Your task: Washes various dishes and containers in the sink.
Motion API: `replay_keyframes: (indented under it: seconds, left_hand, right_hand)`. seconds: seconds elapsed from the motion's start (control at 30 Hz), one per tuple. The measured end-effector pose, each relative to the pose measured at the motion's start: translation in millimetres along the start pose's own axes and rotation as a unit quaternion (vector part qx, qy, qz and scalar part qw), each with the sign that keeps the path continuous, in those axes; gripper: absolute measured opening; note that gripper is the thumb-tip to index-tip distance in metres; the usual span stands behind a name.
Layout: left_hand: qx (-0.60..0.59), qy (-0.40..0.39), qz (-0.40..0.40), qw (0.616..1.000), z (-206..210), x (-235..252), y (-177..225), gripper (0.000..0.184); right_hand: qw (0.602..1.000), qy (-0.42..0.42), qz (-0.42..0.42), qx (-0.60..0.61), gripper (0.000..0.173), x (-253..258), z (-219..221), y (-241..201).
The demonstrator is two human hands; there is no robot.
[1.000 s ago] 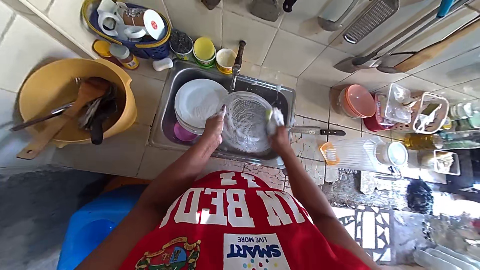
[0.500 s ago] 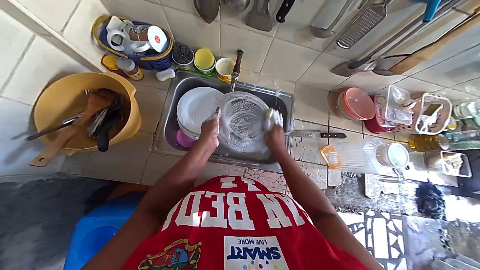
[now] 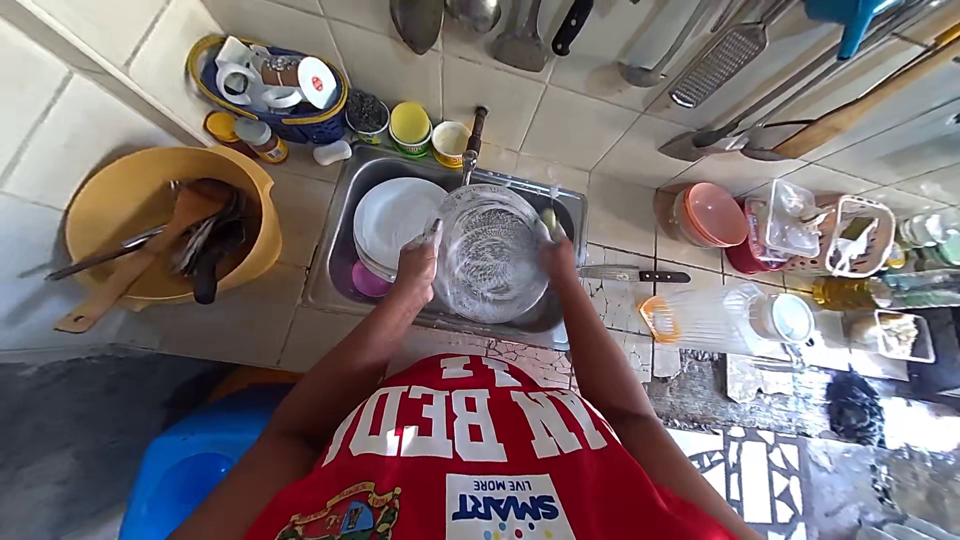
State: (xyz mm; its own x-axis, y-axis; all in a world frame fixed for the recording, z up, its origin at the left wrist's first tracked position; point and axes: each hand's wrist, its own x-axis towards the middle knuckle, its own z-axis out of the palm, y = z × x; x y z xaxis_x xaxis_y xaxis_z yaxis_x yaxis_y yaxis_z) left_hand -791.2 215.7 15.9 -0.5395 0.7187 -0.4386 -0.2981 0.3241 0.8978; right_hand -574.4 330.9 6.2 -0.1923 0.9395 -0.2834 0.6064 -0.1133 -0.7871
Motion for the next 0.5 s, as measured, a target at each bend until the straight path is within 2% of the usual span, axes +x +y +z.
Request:
replay_keyframes:
  seconds: [0.03,0.07,0.1,0.13,0.17,0.27,0.33,0.37,0.43,0.47,0.5]
  left_hand:
    - [0.002,-0.004,0.0,1.0,-4,5,-6,0.048]
    - [0.009,-0.006,0.003,1.0,-6,11,-13,0.05]
    - [0.024,-0.009,0.006,1.0,-7,17,-20,0.051]
    - [0.048,-0.011,0.01,0.999,-8,23,-27,0.054]
    - [0.078,-0.008,0.014,0.997,-8,29,-36,0.055]
    - [0.147,-0.048,-0.004,0.988,0,34,-52,0.052]
    - [0.087,-0.133,-0.073,0.985,9,25,-43,0.053]
    - [0.028,-0.182,-0.106,0.977,11,21,-36,0.057]
    - [-0.103,-0.278,-0.117,0.948,9,14,-15,0.086]
    - [-0.17,-0.305,-0.106,0.931,7,13,-7,0.093]
    - [-0.233,-0.323,-0.093,0.913,4,12,-2,0.087]
  right_hand:
    - [0.984,-0.029,0.053,0.17,0.049,-1,-1,21]
    - [0.938,-0.084,0.096,0.323,0.049,-8,-2,34]
    - [0.89,-0.125,0.128,0.418,0.045,-19,-2,42]
    - [0.865,-0.13,0.145,0.462,0.038,-29,-1,45]
    - [0.865,-0.114,0.146,0.465,0.035,-39,-1,41]
    - [0.928,-0.067,0.069,0.36,0.034,-69,-11,7]
    - [0.971,-0.056,-0.051,0.228,0.036,-87,-16,-7]
    - [0.983,-0.045,-0.123,0.126,0.037,-96,-16,-13]
    - [0.963,-0.017,-0.255,-0.081,0.032,-114,-5,-22]
    - [0.933,0.006,-0.324,-0.157,0.024,-121,6,-18]
    - [0.898,0.028,-0.387,-0.207,0.015,-124,16,-10]
